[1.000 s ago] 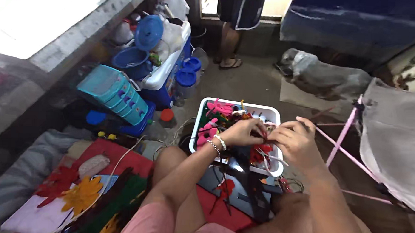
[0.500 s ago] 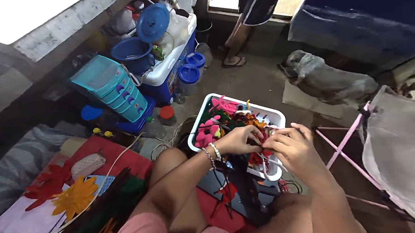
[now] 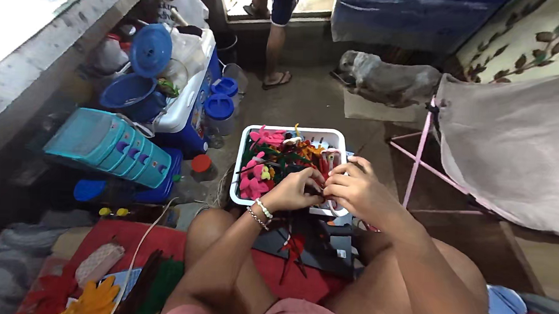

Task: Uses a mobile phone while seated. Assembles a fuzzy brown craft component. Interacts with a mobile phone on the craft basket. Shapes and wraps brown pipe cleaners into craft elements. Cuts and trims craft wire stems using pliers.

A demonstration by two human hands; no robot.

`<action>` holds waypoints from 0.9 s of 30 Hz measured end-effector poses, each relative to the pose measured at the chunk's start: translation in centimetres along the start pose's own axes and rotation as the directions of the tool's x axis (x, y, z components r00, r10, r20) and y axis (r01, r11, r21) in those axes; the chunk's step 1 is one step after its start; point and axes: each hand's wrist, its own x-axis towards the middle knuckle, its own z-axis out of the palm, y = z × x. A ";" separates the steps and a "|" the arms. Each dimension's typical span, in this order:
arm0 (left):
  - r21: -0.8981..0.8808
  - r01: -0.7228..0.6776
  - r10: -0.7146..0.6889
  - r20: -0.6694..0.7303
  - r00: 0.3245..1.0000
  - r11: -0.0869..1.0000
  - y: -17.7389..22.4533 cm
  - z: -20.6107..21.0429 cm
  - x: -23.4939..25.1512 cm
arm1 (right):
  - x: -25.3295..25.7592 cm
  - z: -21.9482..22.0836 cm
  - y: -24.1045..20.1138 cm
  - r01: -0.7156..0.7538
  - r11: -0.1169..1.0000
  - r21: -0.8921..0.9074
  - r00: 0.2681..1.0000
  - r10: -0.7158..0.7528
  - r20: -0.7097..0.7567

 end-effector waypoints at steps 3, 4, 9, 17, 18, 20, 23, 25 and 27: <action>-0.043 0.024 -0.022 0.025 0.999 0.999 -0.6 0.1 0.0 | 0.1 0.4 0.1 0.008 0.999 0.033 1.000 -0.008 0.022; -0.078 0.033 -0.031 0.025 0.999 0.996 -0.9 0.1 0.0 | 0.2 0.6 0.3 0.011 0.999 0.048 1.000 -0.013 0.026; -0.189 0.084 -0.088 -0.012 0.996 0.978 -1.3 -0.7 0.1 | 0.9 0.7 0.8 -0.007 0.998 0.066 1.000 0.006 0.017; -0.163 0.034 -0.064 -0.181 0.981 0.986 -1.0 -1.0 0.2 | 0.6 1.3 2.0 -0.024 0.999 0.027 0.987 0.028 -0.159; -0.150 0.021 -0.051 -0.199 0.979 0.988 -1.0 -0.9 0.2 | 0.5 1.2 2.0 -0.034 0.999 0.026 0.982 0.038 -0.184; -0.131 -0.024 -0.006 -0.224 0.975 0.991 -1.3 -0.6 0.3 | 0.3 1.0 2.0 -0.047 0.998 0.028 0.976 0.052 -0.211; -0.129 -0.063 0.033 -0.225 0.974 0.990 -1.3 -0.3 0.3 | 0.1 0.9 2.1 -0.040 0.999 0.032 0.972 0.046 -0.232; -0.131 -0.074 0.044 -0.218 0.975 0.989 -1.2 -0.2 0.3 | 0.0 0.9 2.0 -0.036 0.999 0.037 0.969 0.044 -0.244; -0.137 -0.079 0.048 -0.220 0.974 0.987 -1.2 -0.2 0.3 | 0.1 0.9 1.9 -0.039 0.998 0.043 0.967 0.049 -0.250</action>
